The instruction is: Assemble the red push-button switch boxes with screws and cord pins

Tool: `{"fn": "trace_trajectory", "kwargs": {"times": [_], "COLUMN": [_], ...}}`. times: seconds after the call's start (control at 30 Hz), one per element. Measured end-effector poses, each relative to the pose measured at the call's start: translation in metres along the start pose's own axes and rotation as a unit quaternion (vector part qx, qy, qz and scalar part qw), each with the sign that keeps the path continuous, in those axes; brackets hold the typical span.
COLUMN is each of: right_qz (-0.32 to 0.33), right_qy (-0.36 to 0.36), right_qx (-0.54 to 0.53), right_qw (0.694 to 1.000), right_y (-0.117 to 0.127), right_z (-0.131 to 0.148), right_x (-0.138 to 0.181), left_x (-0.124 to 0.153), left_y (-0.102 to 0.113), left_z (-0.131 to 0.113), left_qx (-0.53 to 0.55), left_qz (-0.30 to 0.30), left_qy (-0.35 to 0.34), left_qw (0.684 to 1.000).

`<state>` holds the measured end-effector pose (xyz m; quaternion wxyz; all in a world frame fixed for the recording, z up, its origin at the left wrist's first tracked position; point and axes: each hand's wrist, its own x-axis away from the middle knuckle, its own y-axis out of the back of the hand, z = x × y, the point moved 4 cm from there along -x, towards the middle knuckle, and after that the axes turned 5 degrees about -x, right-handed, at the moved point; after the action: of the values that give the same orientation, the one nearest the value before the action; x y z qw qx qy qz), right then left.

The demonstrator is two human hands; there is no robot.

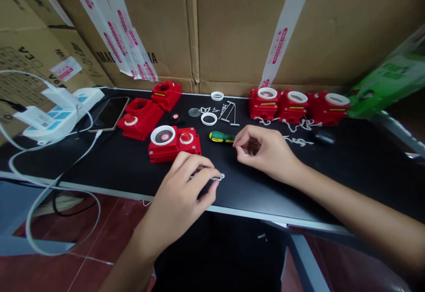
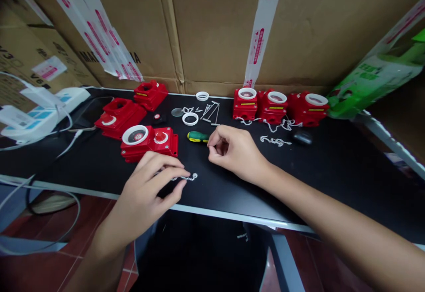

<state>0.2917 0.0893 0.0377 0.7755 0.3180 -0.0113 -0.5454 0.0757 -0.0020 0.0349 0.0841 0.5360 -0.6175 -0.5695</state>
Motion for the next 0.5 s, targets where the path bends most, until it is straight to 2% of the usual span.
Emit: {"fn": "trace_trajectory", "kwargs": {"times": [0.07, 0.13, 0.3, 0.5], "right_qz": [0.023, 0.048, 0.091, 0.150], "right_qy": [-0.001, -0.010, -0.002, 0.006], "right_qx": [-0.005, -0.006, 0.013, 0.008], "right_qw": [1.000, 0.999, 0.996, 0.989], "right_y": [-0.004, -0.005, -0.003, -0.005], "right_z": [-0.006, -0.009, -0.007, -0.002], "right_x": [0.002, 0.004, 0.009, 0.008], "left_x": [0.000, 0.000, -0.001, -0.001], "left_y": [-0.009, -0.017, -0.020, -0.015], "left_z": [-0.003, -0.002, 0.006, 0.019], "left_qx": [-0.003, -0.006, 0.057, 0.127], "left_qz": [0.048, 0.071, 0.051, 0.029], "left_qy": [-0.007, 0.004, 0.039, 0.138], "left_qw": [0.999, 0.997, 0.996, 0.982]}}
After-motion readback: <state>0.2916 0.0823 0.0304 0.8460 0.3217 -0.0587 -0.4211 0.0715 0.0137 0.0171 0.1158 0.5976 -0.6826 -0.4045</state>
